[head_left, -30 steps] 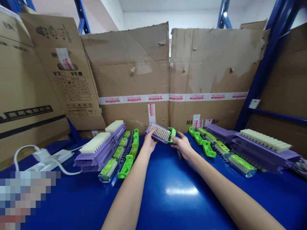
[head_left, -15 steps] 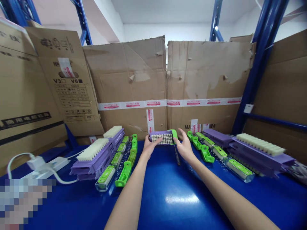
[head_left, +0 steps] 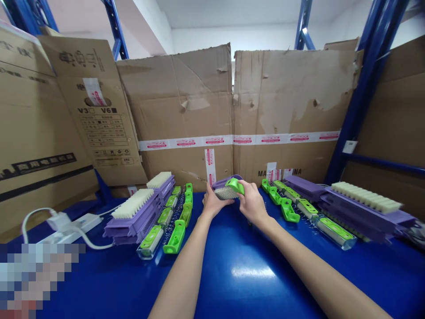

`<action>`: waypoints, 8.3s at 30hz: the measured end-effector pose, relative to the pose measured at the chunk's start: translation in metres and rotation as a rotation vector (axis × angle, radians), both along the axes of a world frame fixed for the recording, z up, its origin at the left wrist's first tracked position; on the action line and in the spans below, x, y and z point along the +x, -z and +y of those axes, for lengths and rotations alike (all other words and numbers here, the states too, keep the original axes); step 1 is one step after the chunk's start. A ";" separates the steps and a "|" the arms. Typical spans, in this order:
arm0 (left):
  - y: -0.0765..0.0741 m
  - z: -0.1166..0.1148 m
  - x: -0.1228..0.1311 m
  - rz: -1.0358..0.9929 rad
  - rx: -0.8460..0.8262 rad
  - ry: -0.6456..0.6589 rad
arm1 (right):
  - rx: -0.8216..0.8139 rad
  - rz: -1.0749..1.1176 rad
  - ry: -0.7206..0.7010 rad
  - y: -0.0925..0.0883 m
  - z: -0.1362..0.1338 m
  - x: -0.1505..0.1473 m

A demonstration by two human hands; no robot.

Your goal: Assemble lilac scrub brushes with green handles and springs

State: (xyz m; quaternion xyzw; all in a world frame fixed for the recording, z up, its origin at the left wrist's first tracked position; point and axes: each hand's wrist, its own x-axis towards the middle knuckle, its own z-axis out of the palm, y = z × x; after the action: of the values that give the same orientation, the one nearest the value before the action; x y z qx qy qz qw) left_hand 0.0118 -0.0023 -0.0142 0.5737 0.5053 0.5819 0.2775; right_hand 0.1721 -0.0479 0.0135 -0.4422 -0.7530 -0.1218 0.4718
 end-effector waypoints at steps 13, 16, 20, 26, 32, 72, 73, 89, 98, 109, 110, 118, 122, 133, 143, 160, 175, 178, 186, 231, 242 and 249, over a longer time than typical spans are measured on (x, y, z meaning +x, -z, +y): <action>-0.011 -0.016 0.016 0.855 0.510 -0.315 | -0.034 0.249 -0.165 0.004 -0.004 -0.013; -0.013 -0.015 0.018 0.736 0.568 -0.372 | -0.017 0.407 -0.157 -0.003 -0.005 -0.010; -0.016 -0.013 0.017 0.613 0.588 -0.425 | 0.025 0.453 -0.088 -0.007 -0.002 -0.002; -0.013 -0.010 0.014 0.548 0.571 -0.354 | 0.060 0.239 -0.109 0.011 0.007 0.000; -0.011 -0.010 0.016 0.607 0.631 -0.257 | 0.081 0.176 -0.103 0.015 0.009 0.000; -0.013 -0.012 0.005 0.767 0.681 -0.210 | 0.003 0.298 -0.028 0.010 0.003 -0.006; -0.012 -0.011 0.005 0.769 0.676 -0.213 | 0.012 0.285 -0.029 0.009 0.003 -0.007; -0.023 -0.015 0.009 0.723 0.659 -0.085 | 0.003 0.293 -0.012 0.015 0.005 -0.006; -0.014 -0.015 0.017 0.732 0.622 -0.160 | -0.007 0.224 0.025 0.012 0.004 -0.007; -0.023 -0.012 0.009 0.336 0.375 -0.383 | 0.108 -0.006 -0.122 0.007 -0.006 -0.011; -0.024 -0.013 0.009 0.330 0.366 -0.372 | 0.103 -0.007 -0.128 0.007 -0.006 -0.011; -0.023 -0.015 0.016 0.381 0.354 -0.275 | 0.098 0.057 -0.145 0.008 -0.005 -0.011; -0.022 -0.015 0.016 0.452 0.421 -0.324 | 0.093 0.094 -0.154 0.008 -0.003 -0.010; -0.016 -0.010 0.017 0.636 0.626 -0.229 | 0.094 0.139 -0.065 0.009 0.001 -0.006; -0.019 -0.012 0.028 0.594 0.578 -0.186 | 0.089 0.120 0.039 0.006 -0.001 -0.005; -0.013 -0.013 0.017 0.744 0.711 -0.132 | -0.054 0.104 0.101 0.006 -0.003 -0.007; -0.030 -0.014 0.016 0.280 0.497 -0.320 | -0.037 0.164 -0.102 0.010 -0.001 -0.007; -0.031 -0.012 0.012 0.168 0.448 -0.327 | -0.086 0.123 -0.099 0.011 0.001 -0.007; -0.029 -0.015 0.011 0.238 0.502 -0.211 | -0.310 -0.011 -0.044 0.021 0.011 -0.004; -0.020 -0.016 0.018 0.489 0.475 -0.248 | -0.355 -0.026 0.085 0.013 0.013 0.001; -0.018 -0.012 0.016 0.546 0.545 -0.230 | -0.389 -0.071 0.140 0.010 0.012 0.002; -0.020 -0.016 0.013 0.698 0.618 -0.215 | -0.411 -0.117 0.164 0.006 0.007 -0.001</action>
State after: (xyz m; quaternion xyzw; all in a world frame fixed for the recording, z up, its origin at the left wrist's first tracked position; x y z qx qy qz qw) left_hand 0.0248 -0.0186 0.0055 0.7350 0.4280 0.5029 -0.1539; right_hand 0.1707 -0.0408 0.0075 -0.5811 -0.7496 -0.0292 0.3156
